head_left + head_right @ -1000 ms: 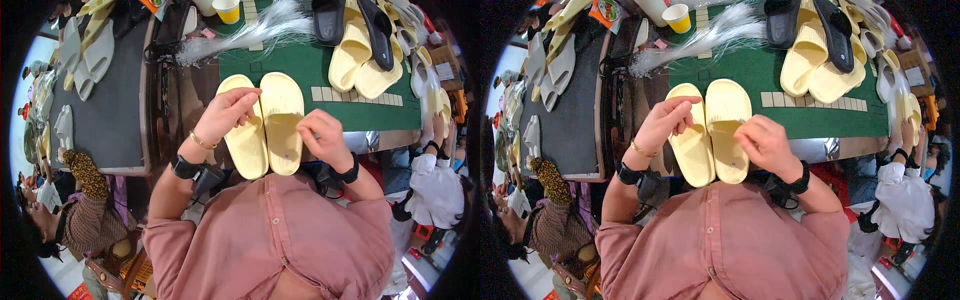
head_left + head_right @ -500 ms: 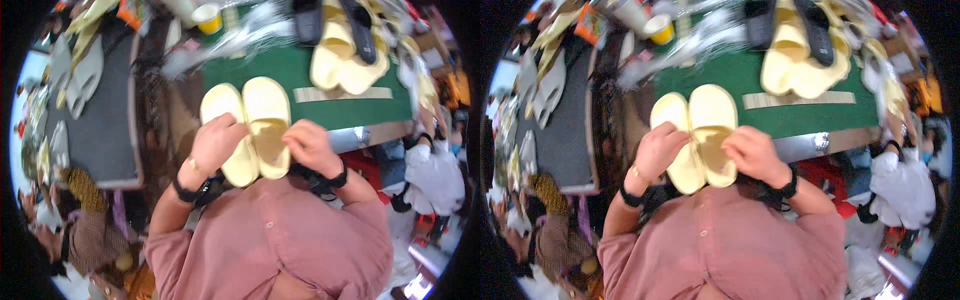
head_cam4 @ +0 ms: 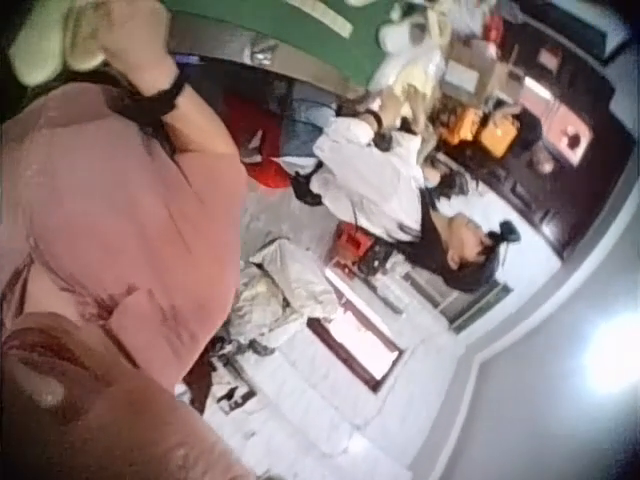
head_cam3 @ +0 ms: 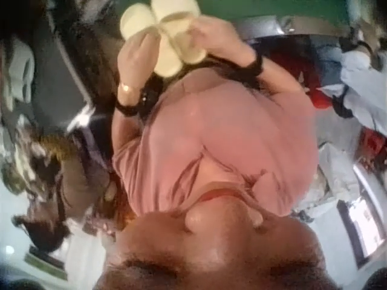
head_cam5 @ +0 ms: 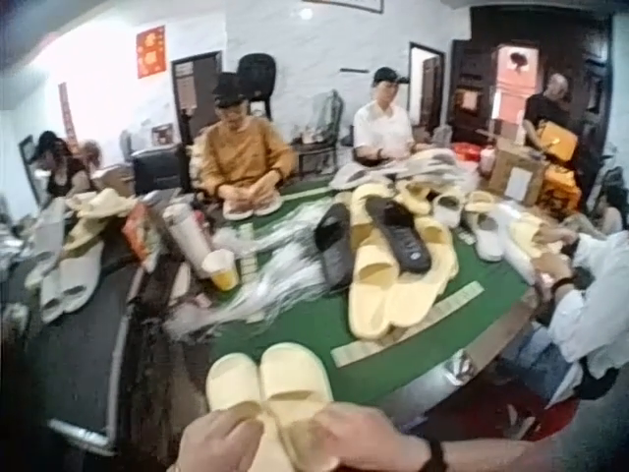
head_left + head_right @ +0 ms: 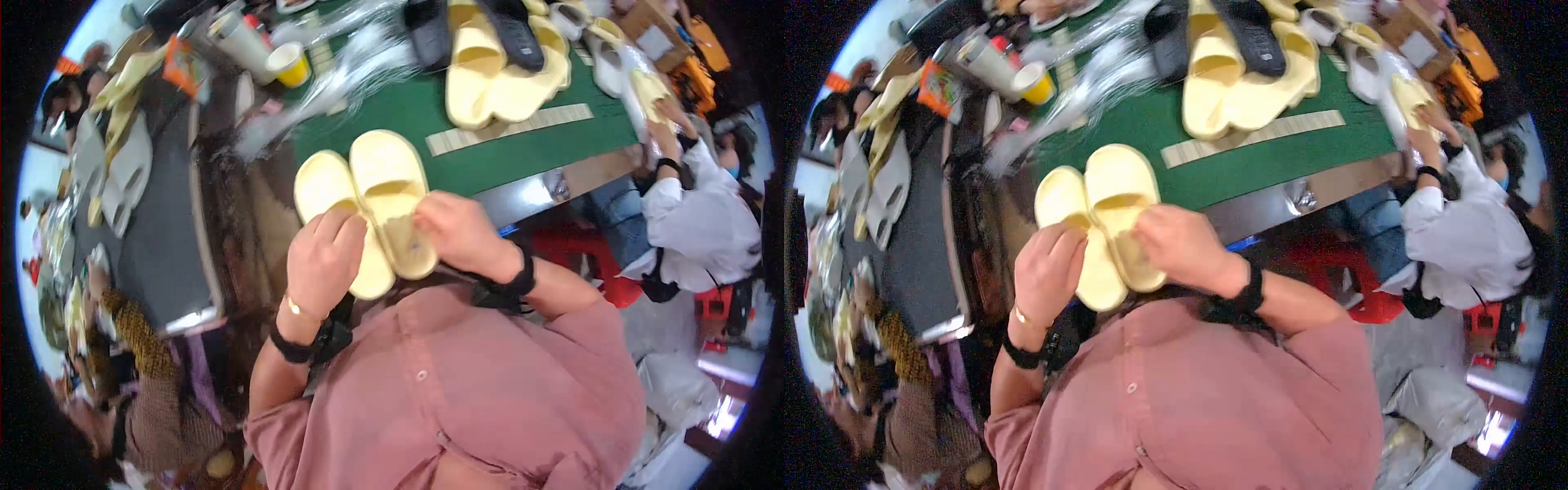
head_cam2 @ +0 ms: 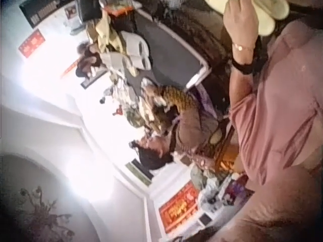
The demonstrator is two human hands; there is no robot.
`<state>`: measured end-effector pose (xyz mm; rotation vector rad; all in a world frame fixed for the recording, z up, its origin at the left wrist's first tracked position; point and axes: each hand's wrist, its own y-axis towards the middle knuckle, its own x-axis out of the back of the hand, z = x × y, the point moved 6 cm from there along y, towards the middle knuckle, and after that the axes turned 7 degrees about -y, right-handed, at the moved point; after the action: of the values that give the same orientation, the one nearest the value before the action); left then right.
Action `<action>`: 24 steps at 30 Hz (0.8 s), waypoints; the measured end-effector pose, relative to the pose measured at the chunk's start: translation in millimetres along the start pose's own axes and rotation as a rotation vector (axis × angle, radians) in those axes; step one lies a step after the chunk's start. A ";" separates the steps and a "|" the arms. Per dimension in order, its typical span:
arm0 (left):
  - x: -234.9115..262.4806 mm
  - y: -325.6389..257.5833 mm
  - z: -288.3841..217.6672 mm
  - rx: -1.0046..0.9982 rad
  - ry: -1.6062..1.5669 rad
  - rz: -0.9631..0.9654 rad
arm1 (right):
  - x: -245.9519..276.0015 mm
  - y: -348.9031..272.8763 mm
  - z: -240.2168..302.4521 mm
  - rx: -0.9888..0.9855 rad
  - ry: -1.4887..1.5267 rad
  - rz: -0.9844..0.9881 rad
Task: Assembling and inspecting white and yellow slides at a manufacturing table.
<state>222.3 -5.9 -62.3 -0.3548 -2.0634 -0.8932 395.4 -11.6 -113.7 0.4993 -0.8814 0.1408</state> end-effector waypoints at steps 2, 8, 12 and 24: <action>8.4 -13.2 5.7 -0.027 0.074 -0.036 | 4.0 -11.0 1.4 0.000 -0.059 -0.030; 34.4 -49.1 -10.1 0.040 0.038 -0.057 | -3.8 -32.2 7.8 -0.064 -0.099 0.043; 24.3 -70.5 -39.5 -0.020 -0.171 0.098 | -14.2 -37.8 11.3 -0.066 -0.097 0.131; -20.6 -92.9 -31.6 0.061 -0.074 0.165 | -34.8 -13.0 -7.5 -0.042 -0.184 0.169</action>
<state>204.1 -92.5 -109.5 -0.5233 -2.0900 -0.7262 382.7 -16.5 -149.1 0.4018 -1.1048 0.2330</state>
